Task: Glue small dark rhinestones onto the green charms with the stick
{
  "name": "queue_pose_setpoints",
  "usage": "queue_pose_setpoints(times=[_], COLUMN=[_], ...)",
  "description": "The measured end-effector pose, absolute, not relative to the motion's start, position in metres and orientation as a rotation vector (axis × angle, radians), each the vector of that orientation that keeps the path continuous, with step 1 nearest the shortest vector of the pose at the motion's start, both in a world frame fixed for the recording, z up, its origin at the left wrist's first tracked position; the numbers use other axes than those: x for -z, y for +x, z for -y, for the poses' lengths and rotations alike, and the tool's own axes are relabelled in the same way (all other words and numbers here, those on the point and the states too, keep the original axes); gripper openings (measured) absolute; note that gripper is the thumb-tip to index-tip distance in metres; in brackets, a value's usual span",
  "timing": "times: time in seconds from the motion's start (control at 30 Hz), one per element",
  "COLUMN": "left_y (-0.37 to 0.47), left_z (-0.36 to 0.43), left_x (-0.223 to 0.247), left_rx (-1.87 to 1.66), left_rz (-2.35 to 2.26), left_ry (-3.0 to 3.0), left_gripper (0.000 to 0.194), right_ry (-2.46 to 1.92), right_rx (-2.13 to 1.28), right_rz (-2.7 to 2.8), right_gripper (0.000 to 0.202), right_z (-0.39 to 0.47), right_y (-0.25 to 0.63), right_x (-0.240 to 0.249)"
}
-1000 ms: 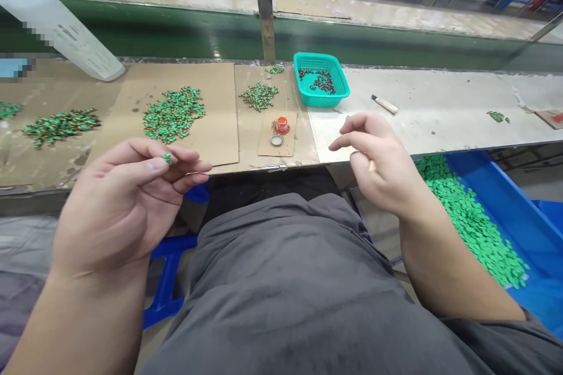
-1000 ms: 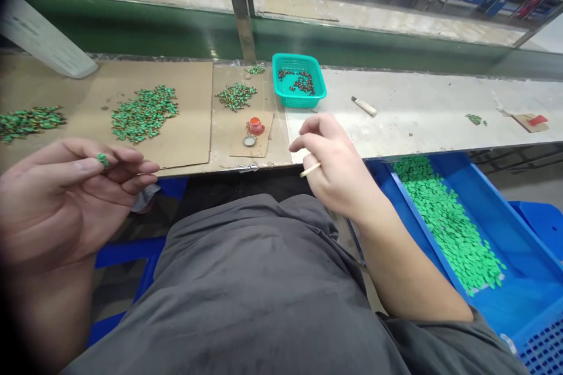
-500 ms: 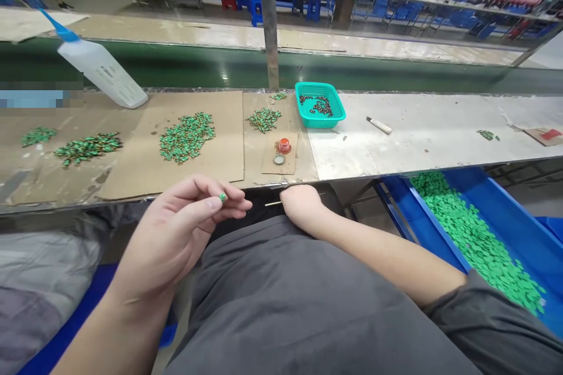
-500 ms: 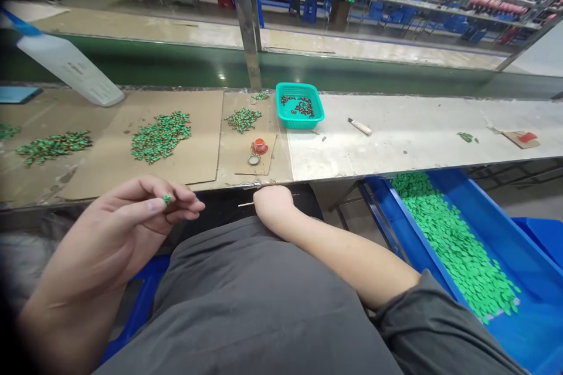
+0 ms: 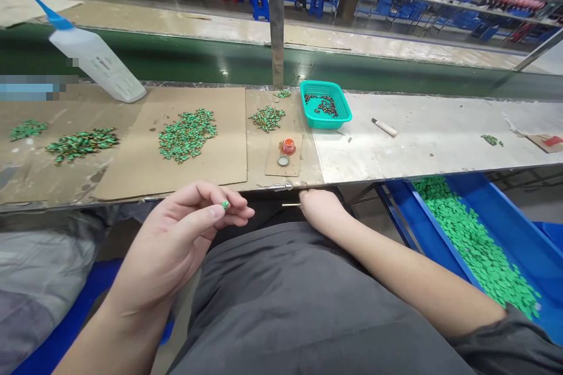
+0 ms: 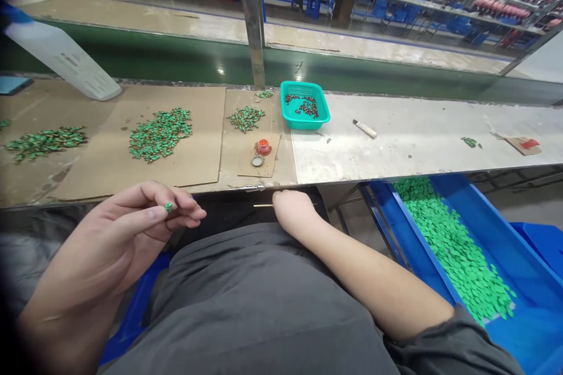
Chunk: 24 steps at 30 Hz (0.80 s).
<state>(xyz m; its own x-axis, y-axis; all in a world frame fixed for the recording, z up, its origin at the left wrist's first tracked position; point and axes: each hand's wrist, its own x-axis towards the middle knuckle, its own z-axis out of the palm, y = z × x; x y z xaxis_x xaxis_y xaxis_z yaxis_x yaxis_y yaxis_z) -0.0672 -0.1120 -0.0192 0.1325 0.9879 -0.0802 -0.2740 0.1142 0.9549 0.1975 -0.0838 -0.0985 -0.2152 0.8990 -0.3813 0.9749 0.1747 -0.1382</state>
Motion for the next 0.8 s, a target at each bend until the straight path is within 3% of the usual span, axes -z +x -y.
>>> queue_pose_setpoints(times=[0.17,0.43,0.73,0.8], left_y=[-0.069,-0.071,-0.075,-0.078], left_z=[0.104,0.090,0.081,0.076], left_x=[0.017,0.024,0.037,0.035], left_rx=[-1.179,-1.158,-1.137,-1.133], left_rz=[-0.987,-1.045,-1.132,-1.166], left_ry=[0.990,0.981,0.902,0.882], left_gripper=[0.019,0.021,0.020,0.020], right_ry=[2.054,2.253,2.185,2.155], right_rx=[0.761,1.318,1.034,0.970], right_rz=[-2.236,-2.433,-2.295,-2.253], right_gripper=[0.013,0.024,0.033,0.027], right_z=[0.102,0.117,0.097,0.097], right_y=[0.230,0.272,0.324,0.333], right_x=[0.085,0.060,0.023,0.013])
